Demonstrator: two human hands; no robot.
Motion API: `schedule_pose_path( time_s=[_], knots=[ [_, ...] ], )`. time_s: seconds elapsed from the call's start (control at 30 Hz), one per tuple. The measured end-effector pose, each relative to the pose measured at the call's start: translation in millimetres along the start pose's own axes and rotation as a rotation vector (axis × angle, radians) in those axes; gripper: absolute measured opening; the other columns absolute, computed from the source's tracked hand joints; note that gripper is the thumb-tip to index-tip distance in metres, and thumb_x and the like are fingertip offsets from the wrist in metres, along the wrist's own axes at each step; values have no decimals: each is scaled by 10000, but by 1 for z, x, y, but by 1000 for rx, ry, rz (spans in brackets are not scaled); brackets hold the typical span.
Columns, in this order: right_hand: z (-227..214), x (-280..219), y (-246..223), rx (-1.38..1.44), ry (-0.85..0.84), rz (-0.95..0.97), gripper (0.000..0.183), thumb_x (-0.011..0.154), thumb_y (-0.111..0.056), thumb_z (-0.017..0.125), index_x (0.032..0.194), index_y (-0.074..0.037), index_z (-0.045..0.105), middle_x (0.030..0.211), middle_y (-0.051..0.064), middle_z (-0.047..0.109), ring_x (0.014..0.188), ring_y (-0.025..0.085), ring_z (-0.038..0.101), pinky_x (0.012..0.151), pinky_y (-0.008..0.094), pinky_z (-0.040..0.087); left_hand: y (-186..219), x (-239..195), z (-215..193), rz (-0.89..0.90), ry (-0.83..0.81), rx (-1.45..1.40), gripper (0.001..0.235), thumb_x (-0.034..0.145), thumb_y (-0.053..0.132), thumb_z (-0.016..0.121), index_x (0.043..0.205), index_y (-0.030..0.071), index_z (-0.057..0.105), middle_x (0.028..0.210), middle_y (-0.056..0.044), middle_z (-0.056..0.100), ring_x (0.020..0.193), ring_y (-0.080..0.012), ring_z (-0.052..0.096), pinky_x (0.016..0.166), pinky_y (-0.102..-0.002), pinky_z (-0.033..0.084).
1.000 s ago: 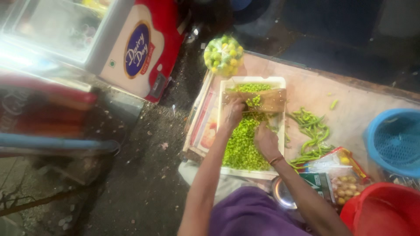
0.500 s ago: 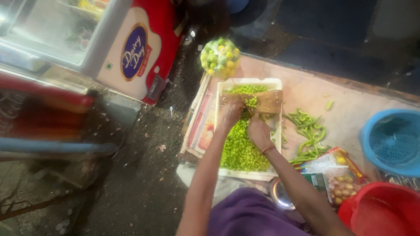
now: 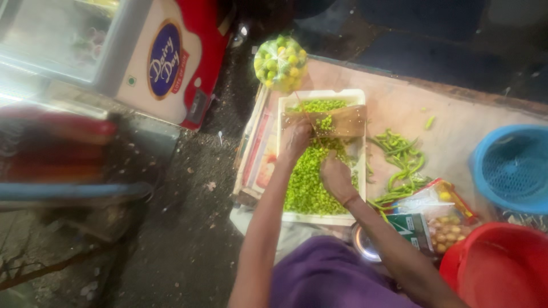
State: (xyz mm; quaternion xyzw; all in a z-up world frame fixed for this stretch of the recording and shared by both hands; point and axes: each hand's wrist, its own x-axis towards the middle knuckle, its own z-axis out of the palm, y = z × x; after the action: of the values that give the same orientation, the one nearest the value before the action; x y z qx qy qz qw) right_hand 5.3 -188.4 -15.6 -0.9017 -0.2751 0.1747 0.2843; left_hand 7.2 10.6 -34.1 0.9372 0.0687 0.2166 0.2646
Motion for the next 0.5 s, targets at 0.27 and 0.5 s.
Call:
schedule_pose_path(
  time_s=[0.27,0.5],
  knots=[
    [-6,36,-6,-149,23,-26,417,1022,-242,459,1265,96,474,643,249,669,582,445,670,543,562,520,1,-8,-12,87,18,-50,240,719,-46,597,845,103,738,1016,-77,709,985,-305,676,820,-418,569],
    [-18,-9,-5,-163,-32,32,369,1016,-301,499,1163,34,543,727,269,679,699,468,676,655,574,521,-6,-9,6,-107,6,-24,171,781,-44,626,888,46,725,1007,-115,693,1012,-327,665,838,-425,549]
  ],
)
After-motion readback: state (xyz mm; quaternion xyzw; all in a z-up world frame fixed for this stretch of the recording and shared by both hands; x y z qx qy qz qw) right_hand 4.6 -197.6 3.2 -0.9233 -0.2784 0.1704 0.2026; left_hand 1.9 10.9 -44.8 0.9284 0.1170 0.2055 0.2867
